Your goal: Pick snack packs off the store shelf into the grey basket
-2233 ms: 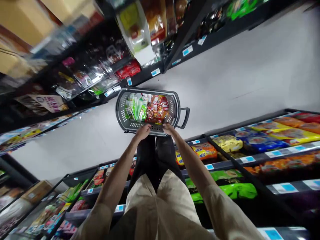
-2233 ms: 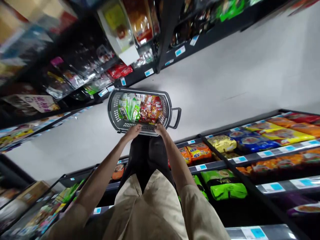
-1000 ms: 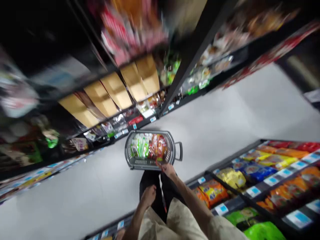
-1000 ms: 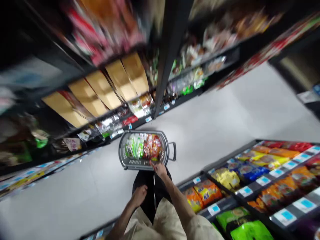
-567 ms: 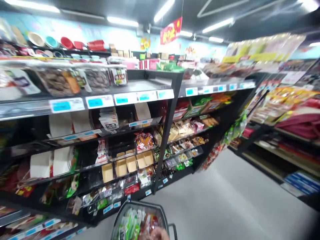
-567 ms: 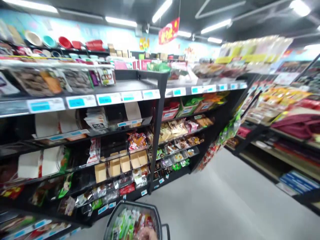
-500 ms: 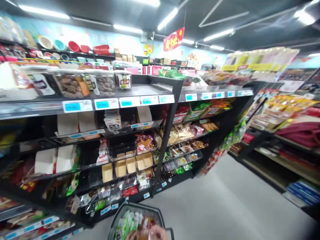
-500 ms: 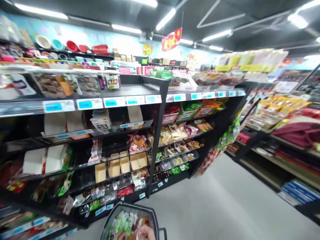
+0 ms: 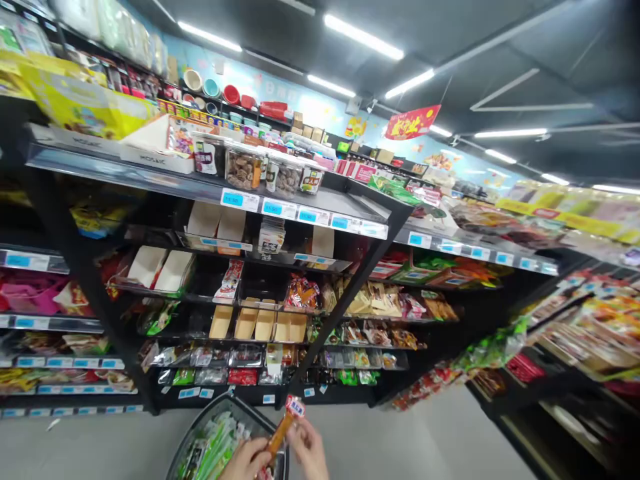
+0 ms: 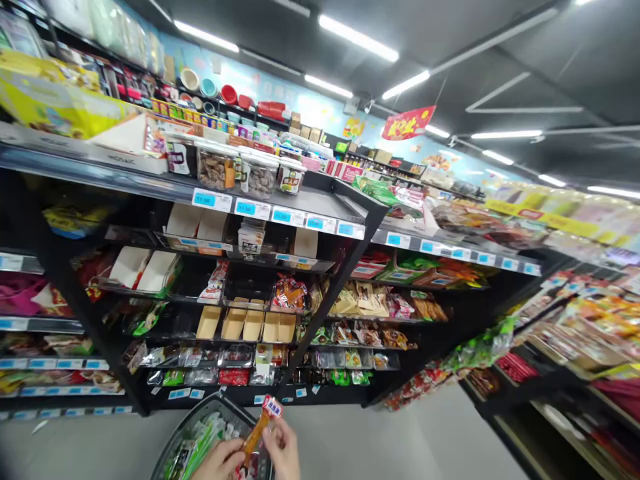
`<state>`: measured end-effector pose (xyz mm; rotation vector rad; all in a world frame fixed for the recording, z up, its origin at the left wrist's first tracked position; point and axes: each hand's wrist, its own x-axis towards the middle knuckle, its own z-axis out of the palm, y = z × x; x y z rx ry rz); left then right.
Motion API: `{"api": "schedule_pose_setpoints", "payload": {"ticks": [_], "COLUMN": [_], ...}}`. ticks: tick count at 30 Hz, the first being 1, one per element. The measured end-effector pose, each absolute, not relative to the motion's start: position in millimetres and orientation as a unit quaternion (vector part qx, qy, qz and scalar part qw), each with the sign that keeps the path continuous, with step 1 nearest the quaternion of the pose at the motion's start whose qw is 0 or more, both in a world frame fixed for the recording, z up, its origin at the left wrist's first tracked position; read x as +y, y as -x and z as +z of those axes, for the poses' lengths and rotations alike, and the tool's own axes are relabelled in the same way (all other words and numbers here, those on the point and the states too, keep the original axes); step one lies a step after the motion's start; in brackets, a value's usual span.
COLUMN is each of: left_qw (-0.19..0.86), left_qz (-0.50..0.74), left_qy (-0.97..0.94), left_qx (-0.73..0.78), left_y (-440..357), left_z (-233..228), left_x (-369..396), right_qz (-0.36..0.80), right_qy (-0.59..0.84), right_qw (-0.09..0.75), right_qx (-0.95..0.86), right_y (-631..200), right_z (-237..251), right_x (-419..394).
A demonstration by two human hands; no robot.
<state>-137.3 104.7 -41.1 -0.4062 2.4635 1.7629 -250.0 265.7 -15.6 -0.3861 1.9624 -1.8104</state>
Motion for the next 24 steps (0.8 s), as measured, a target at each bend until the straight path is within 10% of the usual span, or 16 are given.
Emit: {"api": "schedule_pose_setpoints", "payload": {"ticks": [24], "left_qw": [-0.085], "left_qz": [0.715], "left_qy": [0.085], "left_qx": [0.689], "left_y": [135.0], "left_z": [85.0], "left_x": [89.0], "right_qz": [-0.717], "right_qy": [0.149], "right_qw": [0.227], "right_qx": [0.642], "right_y": [212.0], "right_z": [73.8], "right_x": [216.8]}}
